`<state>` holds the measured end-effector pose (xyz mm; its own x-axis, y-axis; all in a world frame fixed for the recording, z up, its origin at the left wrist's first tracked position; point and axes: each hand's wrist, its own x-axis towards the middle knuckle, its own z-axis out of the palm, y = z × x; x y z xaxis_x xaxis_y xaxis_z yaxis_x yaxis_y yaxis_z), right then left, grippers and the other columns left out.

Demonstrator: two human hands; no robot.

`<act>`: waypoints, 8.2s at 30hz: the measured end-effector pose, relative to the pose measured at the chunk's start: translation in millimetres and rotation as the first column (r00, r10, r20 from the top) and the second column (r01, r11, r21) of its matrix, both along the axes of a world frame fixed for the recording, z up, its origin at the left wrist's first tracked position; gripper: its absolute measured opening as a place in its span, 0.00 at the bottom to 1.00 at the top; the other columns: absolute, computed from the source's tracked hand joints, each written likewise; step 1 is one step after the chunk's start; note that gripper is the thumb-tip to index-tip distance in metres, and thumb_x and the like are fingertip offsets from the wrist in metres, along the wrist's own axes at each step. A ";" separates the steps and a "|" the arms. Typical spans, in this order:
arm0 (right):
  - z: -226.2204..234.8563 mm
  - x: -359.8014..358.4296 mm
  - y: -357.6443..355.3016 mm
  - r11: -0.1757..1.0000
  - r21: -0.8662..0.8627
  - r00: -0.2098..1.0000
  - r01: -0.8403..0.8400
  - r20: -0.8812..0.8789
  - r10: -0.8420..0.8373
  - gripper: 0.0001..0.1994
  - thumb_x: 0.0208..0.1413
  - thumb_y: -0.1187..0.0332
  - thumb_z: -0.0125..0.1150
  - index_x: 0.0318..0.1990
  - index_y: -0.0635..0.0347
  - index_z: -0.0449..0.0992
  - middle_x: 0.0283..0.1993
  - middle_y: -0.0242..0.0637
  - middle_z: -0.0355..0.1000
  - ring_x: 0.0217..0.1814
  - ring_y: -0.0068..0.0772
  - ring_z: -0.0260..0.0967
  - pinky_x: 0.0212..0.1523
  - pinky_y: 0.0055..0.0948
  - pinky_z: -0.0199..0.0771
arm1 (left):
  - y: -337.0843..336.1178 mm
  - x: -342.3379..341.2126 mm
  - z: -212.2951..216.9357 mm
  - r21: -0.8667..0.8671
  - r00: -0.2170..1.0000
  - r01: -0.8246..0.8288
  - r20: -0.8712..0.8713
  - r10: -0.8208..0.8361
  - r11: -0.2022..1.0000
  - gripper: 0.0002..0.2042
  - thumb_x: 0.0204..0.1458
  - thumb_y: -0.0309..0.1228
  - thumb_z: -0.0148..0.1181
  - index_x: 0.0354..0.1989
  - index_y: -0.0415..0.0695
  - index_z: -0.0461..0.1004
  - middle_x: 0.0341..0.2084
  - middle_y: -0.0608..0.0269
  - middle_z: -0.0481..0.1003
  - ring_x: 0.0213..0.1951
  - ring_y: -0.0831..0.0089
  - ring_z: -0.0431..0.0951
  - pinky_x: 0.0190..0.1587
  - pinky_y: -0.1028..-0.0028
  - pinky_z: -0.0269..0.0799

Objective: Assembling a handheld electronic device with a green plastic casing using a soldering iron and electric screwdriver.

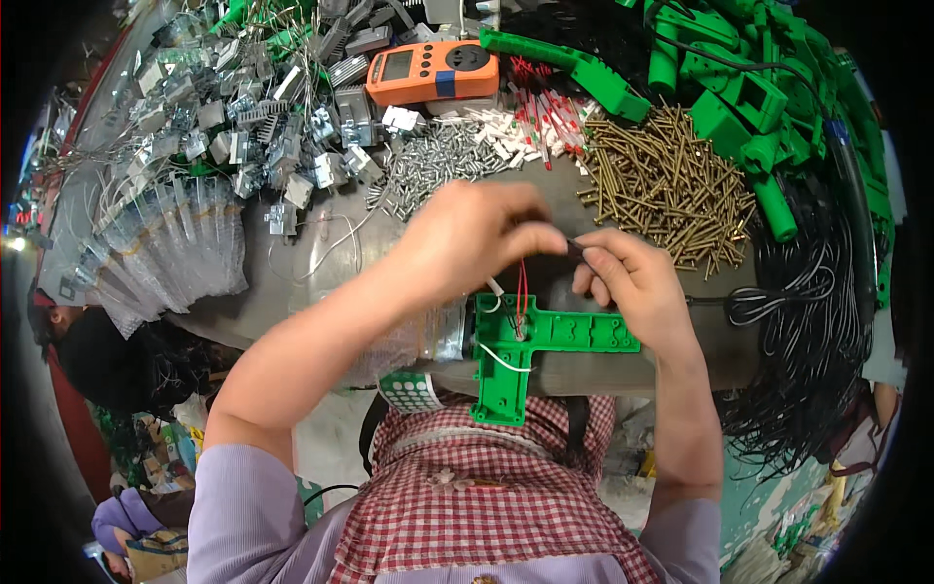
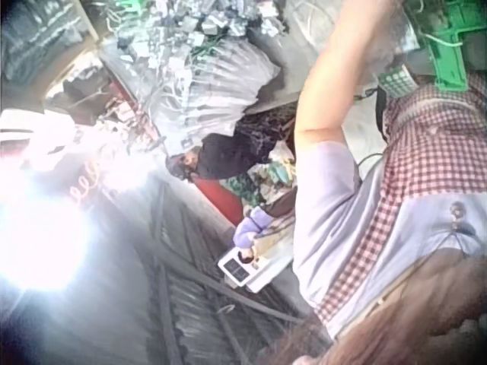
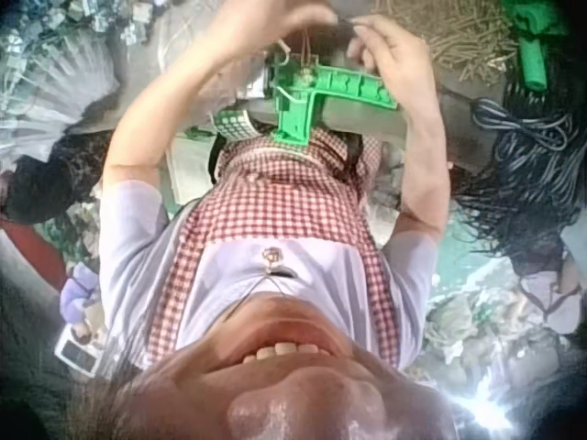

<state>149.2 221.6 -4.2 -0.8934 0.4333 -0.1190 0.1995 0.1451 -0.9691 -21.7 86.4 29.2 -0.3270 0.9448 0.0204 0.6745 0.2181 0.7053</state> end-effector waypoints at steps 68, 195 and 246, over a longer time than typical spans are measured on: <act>17.5 -0.2 -38.0 0.931 0.243 0.913 0.274 -0.369 -0.172 0.07 0.55 0.74 0.60 0.41 0.60 0.79 0.30 0.33 0.77 0.26 0.16 0.69 0.28 0.19 0.69 | -39.2 28.8 18.5 0.503 0.997 0.040 0.040 -0.069 0.864 0.05 0.52 0.24 0.59 0.36 0.38 0.72 0.46 0.49 0.76 0.51 0.60 0.73 0.55 0.65 0.66; 10.0 -17.7 -45.4 0.942 0.318 0.984 0.104 0.107 -0.145 0.14 0.55 0.61 0.63 0.33 0.65 0.77 0.19 0.31 0.67 0.24 0.15 0.58 0.25 0.23 0.61 | -84.9 49.8 -10.8 0.412 0.976 0.005 -0.201 0.086 0.911 0.08 0.37 0.25 0.68 0.26 0.42 0.76 0.48 0.60 0.75 0.36 0.61 0.70 0.40 0.64 0.67; 29.2 -19.5 -46.1 0.553 0.818 0.862 -0.158 -0.159 0.482 0.11 0.47 0.75 0.63 0.40 0.56 0.76 0.25 0.36 0.70 0.28 0.40 0.70 0.31 0.34 0.69 | -85.6 36.2 0.5 0.134 0.958 -0.136 0.269 0.096 0.982 0.21 0.50 0.20 0.61 0.53 0.43 0.65 0.27 0.61 0.78 0.33 0.73 0.79 0.37 0.75 0.72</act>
<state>129.7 175.5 24.9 -0.8955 -0.1100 0.4312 -0.3185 0.8352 -0.4483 14.5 0.8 29.8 -0.4472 0.8926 0.0579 0.4398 0.1631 0.8832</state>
